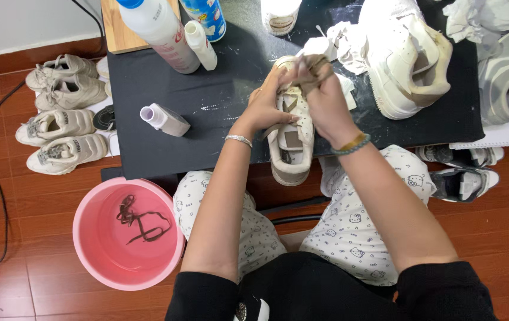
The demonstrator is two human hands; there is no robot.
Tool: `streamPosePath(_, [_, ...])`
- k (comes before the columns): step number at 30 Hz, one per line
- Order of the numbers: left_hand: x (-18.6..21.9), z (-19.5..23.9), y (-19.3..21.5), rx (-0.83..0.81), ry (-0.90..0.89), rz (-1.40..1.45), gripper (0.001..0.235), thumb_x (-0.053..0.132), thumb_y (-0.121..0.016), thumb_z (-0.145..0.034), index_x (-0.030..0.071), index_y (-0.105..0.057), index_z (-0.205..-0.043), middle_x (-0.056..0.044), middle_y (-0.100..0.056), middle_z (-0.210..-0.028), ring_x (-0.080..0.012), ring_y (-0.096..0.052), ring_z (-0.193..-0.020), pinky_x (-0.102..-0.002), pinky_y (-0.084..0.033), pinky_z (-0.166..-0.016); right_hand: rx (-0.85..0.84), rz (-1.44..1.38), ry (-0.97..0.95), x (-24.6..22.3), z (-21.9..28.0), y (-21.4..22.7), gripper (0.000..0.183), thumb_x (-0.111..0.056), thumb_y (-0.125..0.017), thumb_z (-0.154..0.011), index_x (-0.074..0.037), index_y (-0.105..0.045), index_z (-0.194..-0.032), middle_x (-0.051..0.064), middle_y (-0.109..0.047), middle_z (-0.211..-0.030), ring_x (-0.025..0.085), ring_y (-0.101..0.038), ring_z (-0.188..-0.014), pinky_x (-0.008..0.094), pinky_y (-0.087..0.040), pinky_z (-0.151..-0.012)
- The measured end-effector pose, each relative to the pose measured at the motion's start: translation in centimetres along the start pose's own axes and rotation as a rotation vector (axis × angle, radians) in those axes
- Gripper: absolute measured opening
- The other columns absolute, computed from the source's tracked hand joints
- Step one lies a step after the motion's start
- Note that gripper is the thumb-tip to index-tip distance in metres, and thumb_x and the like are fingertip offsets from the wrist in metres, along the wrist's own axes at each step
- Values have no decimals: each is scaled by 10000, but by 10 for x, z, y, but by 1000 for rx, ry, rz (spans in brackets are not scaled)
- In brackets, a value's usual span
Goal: The person removes the laces from a white sneaker, places them in a pink basin, and then uses a toothbrush to scrub the shoe's surface. The person then re-laces the shoe.
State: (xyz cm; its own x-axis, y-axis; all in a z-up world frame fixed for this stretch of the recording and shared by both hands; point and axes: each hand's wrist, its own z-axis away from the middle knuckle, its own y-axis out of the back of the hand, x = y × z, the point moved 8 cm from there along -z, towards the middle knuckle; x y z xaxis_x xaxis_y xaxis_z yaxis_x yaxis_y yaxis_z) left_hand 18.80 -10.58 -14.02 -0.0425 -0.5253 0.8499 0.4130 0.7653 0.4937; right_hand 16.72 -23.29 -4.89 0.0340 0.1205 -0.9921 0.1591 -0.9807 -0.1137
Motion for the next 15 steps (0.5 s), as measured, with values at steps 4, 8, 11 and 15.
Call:
streamPosePath(4, [12,2,4,44,-101,-28,1299,240,-1005,-514,84,-247,-1558,-162,-453,-1570,-367,-416,-1455,-406,-333,-1176,134,-312,49,-16,-4,0,276,-289,-464,-1159,-108,-523,-960,4,-441,-803,99,-428,-702,270,-495,-777])
streamPosePath(8, [12,4,3,12,-80,13,1242,219,-958,-541,95,-258,-1559,-107,-501,-1566,-340,-434,-1471,-393,-347,-1200,92,-376,198,-78,11,6,334,-314,-425,-1212,-95,-518,-977,-32,-355,-704,79,-336,-616,244,-380,-652])
streamPosePath(11, [17,5,7,10,-53,-19,1193,168,-912,-550,111,-283,-1562,-95,-455,-1610,-333,-416,-1490,-390,-359,-1208,50,-395,245,-113,26,-3,371,-364,-397,-1220,-101,-506,-982,-40,-333,-680,65,-292,-571,224,-313,-578])
streamPosePath(15, [17,5,5,2,-1,-57,1213,172,-935,-523,140,-285,-1546,-131,-288,-1659,-344,-371,-1479,-396,-333,-1185,7,-395,286,-125,28,-16,364,-384,-425,-1233,-105,-486,-1008,-14,-339,-717,79,-277,-583,241,-308,-597])
